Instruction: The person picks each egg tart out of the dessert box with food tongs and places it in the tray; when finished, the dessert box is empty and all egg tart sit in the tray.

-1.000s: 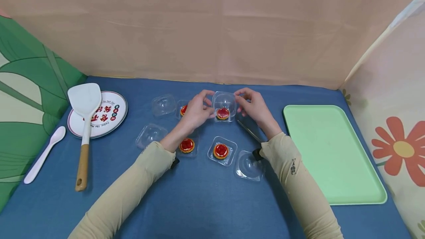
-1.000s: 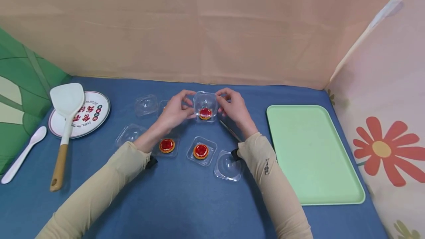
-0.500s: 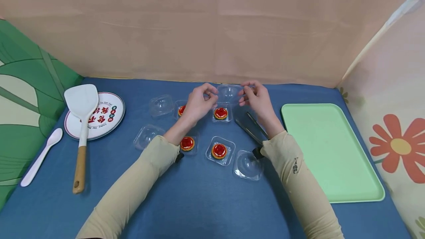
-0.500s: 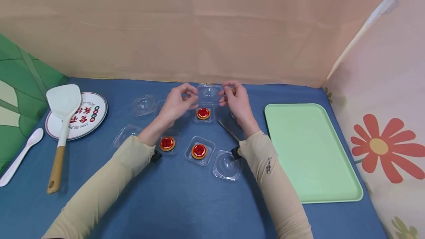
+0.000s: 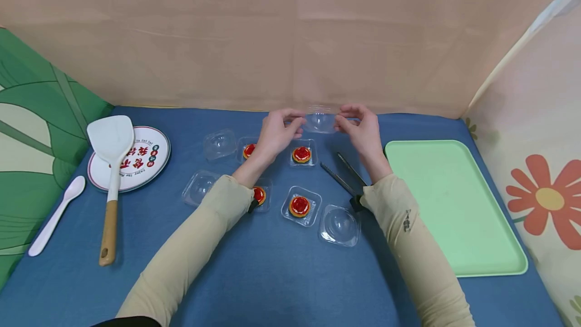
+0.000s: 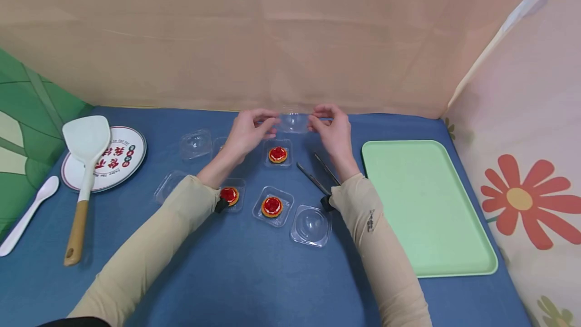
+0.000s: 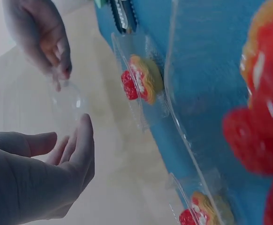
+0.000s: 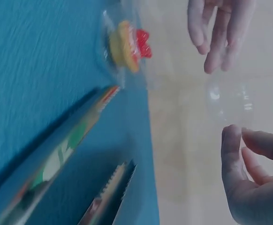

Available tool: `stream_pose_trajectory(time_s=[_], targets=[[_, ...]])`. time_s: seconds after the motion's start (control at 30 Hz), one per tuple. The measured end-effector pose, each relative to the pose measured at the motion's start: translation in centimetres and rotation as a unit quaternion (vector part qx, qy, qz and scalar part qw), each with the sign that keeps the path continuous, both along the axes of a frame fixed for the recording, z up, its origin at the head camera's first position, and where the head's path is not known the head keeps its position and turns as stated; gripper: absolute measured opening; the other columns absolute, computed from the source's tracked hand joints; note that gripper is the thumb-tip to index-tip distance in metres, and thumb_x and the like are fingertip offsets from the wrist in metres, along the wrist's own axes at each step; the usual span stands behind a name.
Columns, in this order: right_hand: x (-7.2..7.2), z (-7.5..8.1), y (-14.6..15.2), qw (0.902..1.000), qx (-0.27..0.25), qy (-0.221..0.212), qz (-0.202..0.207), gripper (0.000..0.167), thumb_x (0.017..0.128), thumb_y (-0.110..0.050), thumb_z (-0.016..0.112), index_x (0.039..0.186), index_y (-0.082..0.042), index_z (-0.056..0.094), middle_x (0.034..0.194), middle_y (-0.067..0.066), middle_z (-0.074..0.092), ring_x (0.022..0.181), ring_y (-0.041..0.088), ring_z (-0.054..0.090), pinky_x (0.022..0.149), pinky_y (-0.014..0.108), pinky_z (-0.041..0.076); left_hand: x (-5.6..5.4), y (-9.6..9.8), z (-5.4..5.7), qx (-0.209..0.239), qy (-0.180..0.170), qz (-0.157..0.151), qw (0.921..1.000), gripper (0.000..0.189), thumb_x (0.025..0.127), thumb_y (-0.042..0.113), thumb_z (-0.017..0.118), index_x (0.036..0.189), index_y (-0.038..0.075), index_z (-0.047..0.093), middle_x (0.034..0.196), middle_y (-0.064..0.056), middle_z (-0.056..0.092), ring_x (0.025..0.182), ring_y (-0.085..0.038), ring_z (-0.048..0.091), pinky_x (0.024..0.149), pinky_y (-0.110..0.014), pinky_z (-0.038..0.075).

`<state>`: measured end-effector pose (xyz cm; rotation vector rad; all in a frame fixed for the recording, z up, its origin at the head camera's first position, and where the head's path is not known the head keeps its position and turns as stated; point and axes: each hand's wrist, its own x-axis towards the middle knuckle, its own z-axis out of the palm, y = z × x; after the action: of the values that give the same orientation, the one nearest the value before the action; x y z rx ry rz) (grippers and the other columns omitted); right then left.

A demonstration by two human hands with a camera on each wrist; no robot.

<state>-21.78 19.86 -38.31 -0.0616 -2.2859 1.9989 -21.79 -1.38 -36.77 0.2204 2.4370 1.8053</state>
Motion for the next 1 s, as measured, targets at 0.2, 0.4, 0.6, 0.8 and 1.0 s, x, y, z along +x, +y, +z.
stream_pose_trajectory(time_s=[0.2, 0.4, 0.6, 0.8, 1.0], targets=[[-0.6, -0.6, 0.8, 0.9986, 0.048, -0.017, -0.017, 0.029, 0.101, 0.002, 0.072, 0.128, 0.012, 0.068, 0.108, 0.018, 0.069, 0.073, 0.006, 0.072, 0.090, 0.036, 0.065, -0.7, 0.9, -0.2, 0.010, -0.041, -0.029, 0.9987, 0.036, 0.109, 0.006, 0.062, 0.143, -0.008, 0.063, 0.134, -0.023, 0.070, 0.107, -0.042, 0.074, 0.094, -0.042, 0.064], [-1.0, -1.1, 1.6, 0.9955, 0.086, -0.025, -0.032, 0.026, 0.102, 0.000, 0.072, 0.126, 0.010, 0.072, 0.115, 0.026, 0.072, 0.076, 0.005, 0.070, 0.092, 0.037, 0.065, -1.0, 1.8, -0.2, 0.009, -0.091, -0.058, 0.9941, 0.039, 0.115, 0.006, 0.049, 0.150, -0.008, 0.056, 0.154, -0.023, 0.055, 0.116, -0.040, 0.072, 0.100, -0.041, 0.061], [-1.3, -1.6, 2.1, 0.9900, 0.133, -0.032, -0.036, 0.022, 0.102, -0.002, 0.073, 0.122, 0.008, 0.075, 0.115, 0.026, 0.074, 0.080, 0.006, 0.068, 0.082, 0.022, 0.063, -1.1, 2.6, -0.4, 0.031, -0.129, -0.055, 0.9896, 0.043, 0.116, 0.009, 0.045, 0.154, -0.009, 0.050, 0.161, -0.022, 0.046, 0.129, -0.039, 0.064, 0.103, -0.042, 0.059], [-1.4, -1.9, 2.3, 0.9809, 0.184, -0.046, -0.041, 0.019, 0.100, -0.002, 0.074, 0.118, 0.004, 0.076, 0.113, 0.021, 0.077, 0.091, 0.018, 0.073, 0.084, 0.026, 0.061, -1.1, 3.0, -0.6, 0.021, -0.145, -0.068, 0.9869, 0.048, 0.116, 0.013, 0.044, 0.160, -0.006, 0.042, 0.160, -0.022, 0.048, 0.135, -0.036, 0.060, 0.109, -0.038, 0.056], [-1.4, -2.2, 2.6, 0.9749, 0.213, -0.065, -0.014, 0.023, 0.100, -0.003, 0.075, 0.122, 0.002, 0.074, 0.120, 0.021, 0.076, 0.108, 0.034, 0.073, 0.098, 0.046, 0.061, -1.2, 3.1, -1.0, -0.009, -0.137, -0.095, 0.9859, 0.052, 0.116, 0.017, 0.045, 0.164, -0.003, 0.037, 0.157, -0.023, 0.052, 0.136, -0.037, 0.057, 0.115, -0.042, 0.049]])
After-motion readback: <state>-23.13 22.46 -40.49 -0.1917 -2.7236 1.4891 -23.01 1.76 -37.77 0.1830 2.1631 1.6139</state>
